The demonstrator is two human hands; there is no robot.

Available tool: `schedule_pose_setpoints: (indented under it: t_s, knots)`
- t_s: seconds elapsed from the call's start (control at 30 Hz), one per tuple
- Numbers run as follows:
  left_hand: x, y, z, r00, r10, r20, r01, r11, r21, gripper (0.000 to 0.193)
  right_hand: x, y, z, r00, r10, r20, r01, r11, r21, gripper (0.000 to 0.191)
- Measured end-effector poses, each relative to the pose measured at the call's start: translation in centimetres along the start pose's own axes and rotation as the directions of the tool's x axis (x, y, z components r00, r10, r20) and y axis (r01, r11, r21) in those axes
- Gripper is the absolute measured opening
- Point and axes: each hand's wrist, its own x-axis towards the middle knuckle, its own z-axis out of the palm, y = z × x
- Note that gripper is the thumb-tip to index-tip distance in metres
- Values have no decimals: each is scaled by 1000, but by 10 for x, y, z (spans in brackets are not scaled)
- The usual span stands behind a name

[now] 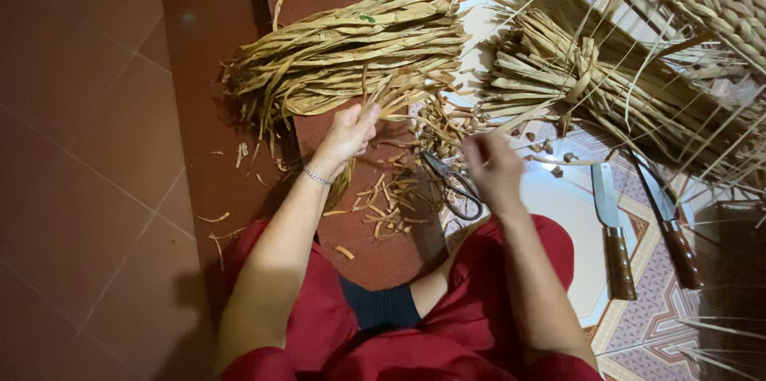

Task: The person sits on the floor and uses shears to trim dried plant strips into shorter pieces. The person repeatedly picks up strips, cuts them, and places the trimmed pieces into a pile on the floor.

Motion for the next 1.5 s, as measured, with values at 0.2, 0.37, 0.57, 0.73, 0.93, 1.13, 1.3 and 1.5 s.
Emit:
schedule_pose_setpoints:
  t_s: [0.2,0.37,0.57,0.73,0.93,1.13,1.3,1.5]
  knots:
    - [-11,14,-4,992,98,84,-86,987,-136,29,-37,69,79,774,346,530,56,797,-601,53]
    - [-23,24,-2,993,95,68,-78,973,-219,28,-40,85,90,803,269,532,156,767,-623,48]
    - [-29,29,-6,997,61,40,-50,971,-233,33,-36,79,60,811,395,431,-121,835,-536,40]
    - [-28,23,-5,994,106,21,-98,964,-247,30,-35,84,71,817,358,453,-24,805,-593,50]
    - [-17,6,-3,993,114,-34,-117,986,-117,30,-37,96,68,787,413,458,-130,837,-531,37]
    - [17,-25,-8,963,236,-129,-240,971,-19,29,-37,77,27,806,433,403,-454,890,-46,53]
    - [39,-42,-1,881,448,-152,-419,888,189,28,-32,65,-4,833,124,540,-477,656,585,89]
    - [25,-18,11,919,342,-195,-236,875,423,38,-22,36,-5,838,-205,506,-403,393,827,104]
